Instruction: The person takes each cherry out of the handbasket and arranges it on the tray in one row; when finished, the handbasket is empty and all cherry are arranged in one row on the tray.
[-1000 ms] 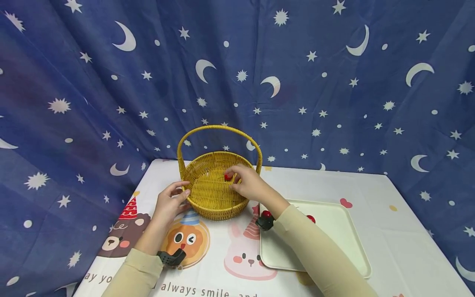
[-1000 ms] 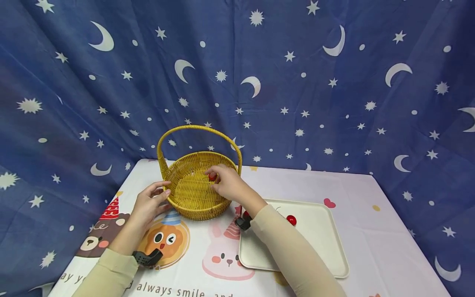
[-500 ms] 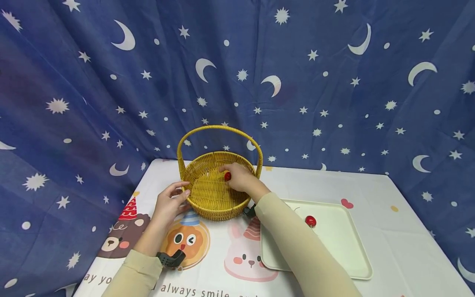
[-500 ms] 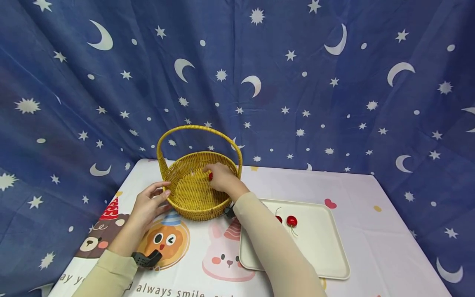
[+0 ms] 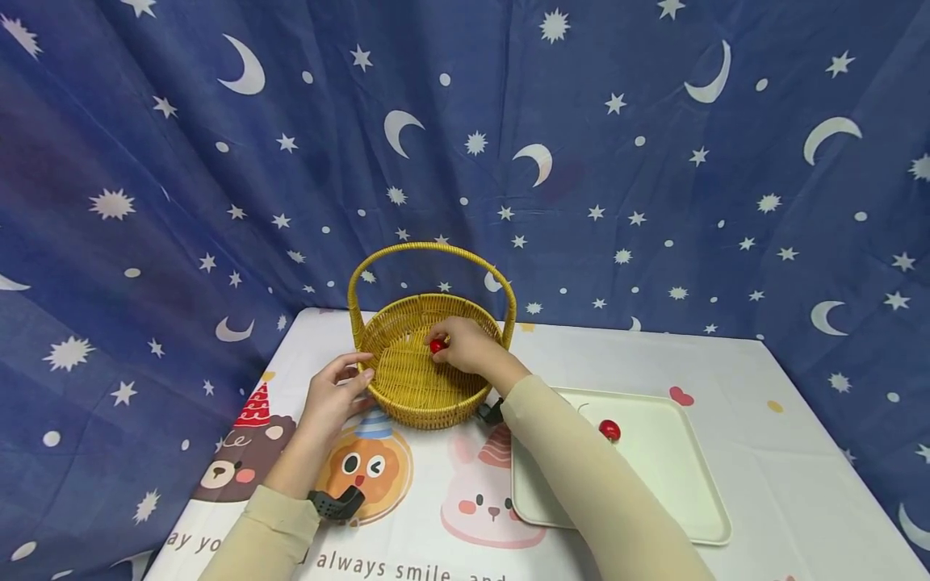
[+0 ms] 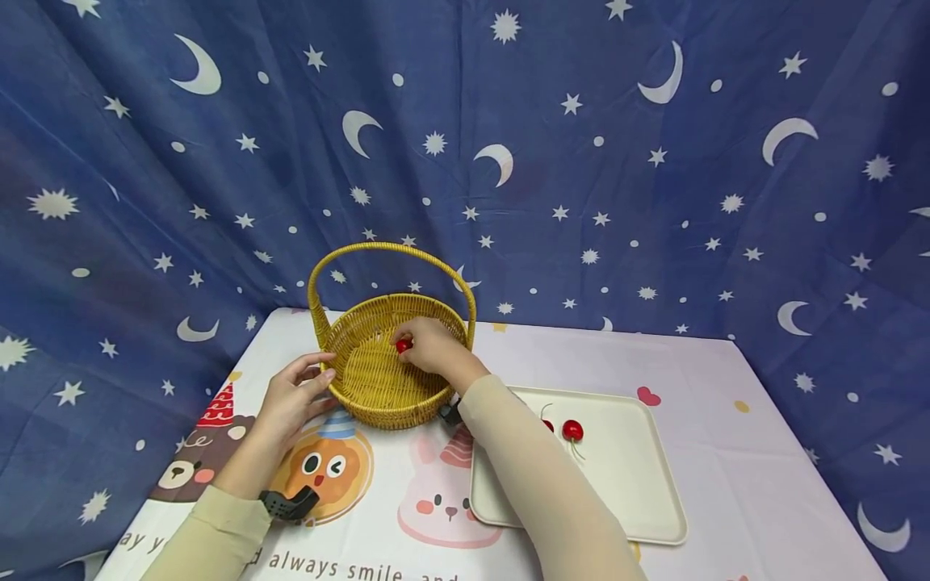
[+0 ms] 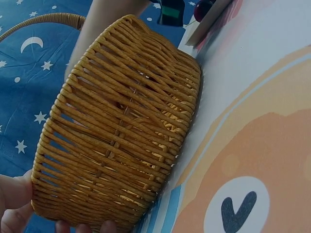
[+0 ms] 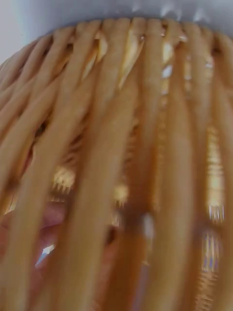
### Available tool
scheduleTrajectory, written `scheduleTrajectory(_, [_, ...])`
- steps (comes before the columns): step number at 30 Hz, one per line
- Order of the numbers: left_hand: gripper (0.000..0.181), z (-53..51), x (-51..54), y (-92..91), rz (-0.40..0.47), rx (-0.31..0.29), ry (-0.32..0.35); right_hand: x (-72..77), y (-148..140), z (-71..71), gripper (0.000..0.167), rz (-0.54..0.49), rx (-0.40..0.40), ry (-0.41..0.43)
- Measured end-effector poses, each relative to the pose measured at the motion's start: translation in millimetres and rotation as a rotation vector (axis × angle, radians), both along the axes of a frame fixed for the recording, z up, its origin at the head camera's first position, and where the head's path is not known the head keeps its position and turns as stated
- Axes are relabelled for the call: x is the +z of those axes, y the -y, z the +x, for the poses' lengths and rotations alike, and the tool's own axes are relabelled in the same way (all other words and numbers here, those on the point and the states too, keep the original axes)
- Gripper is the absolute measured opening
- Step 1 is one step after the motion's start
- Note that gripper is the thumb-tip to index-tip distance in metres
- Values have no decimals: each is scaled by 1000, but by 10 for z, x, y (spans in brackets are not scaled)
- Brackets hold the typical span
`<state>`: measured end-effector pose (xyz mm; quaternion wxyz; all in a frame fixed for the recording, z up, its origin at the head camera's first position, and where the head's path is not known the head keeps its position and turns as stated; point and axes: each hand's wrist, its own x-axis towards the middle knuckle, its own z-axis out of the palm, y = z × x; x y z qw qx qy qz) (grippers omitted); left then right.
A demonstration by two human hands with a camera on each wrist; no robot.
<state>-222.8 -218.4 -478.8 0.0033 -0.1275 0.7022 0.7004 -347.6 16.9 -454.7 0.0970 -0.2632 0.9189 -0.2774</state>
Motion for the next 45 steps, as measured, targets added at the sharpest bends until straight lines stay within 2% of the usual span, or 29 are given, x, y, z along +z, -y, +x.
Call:
scheduleTrajectory(9, [43,-8,4,-10,-18,6,14,254,-179,281,32,-144,46,-25])
scheduleTrajectory(15, [44,-15,-1,-12,-16,13,16,432,-478,536,34,-216,61,33])
scheduleTrajectory(19, [44,-6,-3,-11,-13,9,15,476,-751,705,35,-243,69,39])
scheduleTrajectory(26, [43,8,13,-5,-18,5,11,441,-1328,973,35,-270,36,-32])
scheduleTrajectory(31, [43,4,18,1,-12,-8,2,389,-1788,1133,35,-254,-57,-69])
scheduleTrajectory(38, [45,-4,10,16,-4,-9,-11,303,-2295,1303,33,-177,-218,-93])
scheduleTrajectory(42, [45,-3,-4,18,1,-14,-11,194,-2541,1360,33,-147,-267,-98])
scheduleTrajectory(45, [45,-2,-18,16,-2,-14,-9,91,-2698,1397,34,-136,-296,-70])
